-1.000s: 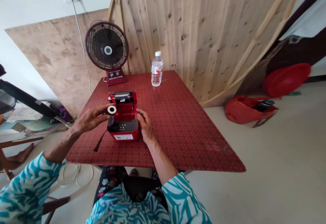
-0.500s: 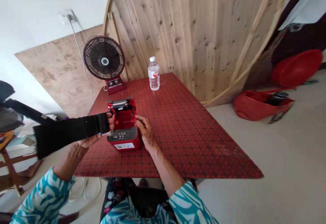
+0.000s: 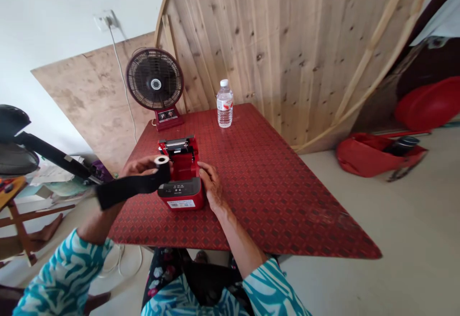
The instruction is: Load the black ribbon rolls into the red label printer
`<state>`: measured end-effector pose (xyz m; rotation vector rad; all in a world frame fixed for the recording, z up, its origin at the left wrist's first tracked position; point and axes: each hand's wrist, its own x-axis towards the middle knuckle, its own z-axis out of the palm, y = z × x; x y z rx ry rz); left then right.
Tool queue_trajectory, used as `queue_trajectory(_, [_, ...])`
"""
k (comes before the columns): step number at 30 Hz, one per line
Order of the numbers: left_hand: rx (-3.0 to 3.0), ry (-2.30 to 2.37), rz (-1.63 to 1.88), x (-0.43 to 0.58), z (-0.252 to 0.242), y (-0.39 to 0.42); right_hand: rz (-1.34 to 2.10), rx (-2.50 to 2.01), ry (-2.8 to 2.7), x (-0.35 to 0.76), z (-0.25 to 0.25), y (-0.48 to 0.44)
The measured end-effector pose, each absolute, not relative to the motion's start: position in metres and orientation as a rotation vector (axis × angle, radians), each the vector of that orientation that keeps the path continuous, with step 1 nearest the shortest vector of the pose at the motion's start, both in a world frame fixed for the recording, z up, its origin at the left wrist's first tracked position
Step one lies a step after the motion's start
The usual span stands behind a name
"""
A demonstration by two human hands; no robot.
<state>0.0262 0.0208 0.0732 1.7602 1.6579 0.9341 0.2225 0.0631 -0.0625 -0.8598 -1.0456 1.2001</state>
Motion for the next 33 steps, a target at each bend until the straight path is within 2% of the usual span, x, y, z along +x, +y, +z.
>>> queue_trajectory(4, [2.148,1.371,0.669,0.037,0.082,0.059,1.189,-0.878,-1.066,0.223,-0.058,0.061])
queue_trajectory(9, [2.573,1.703,0.213,0.053,0.083,0.072,1.177,-0.887,-1.068,0.223,-0.05,0.059])
queue_trajectory(16, [2.678,1.676,-0.128,0.068,0.064,0.075,1.197,-0.88,-1.052,0.222,-0.052,0.059])
queue_trajectory(20, [2.612,1.453,-0.244,0.068,0.061,0.095,1.168,-0.865,-1.071,0.223,-0.054,0.059])
queue_trajectory(23, [2.535,1.244,-0.138,0.06,0.069,0.095,1.171,-0.861,-1.077,0.223,-0.055,0.059])
queue_trajectory(28, [2.388,1.301,0.487,0.038,0.082,0.047,1.209,-0.84,-1.056,0.222,-0.055,0.059])
queue_trajectory(33, [2.483,1.311,0.618,0.027,0.068,0.004,1.223,-0.858,-1.037,0.222,-0.053,0.058])
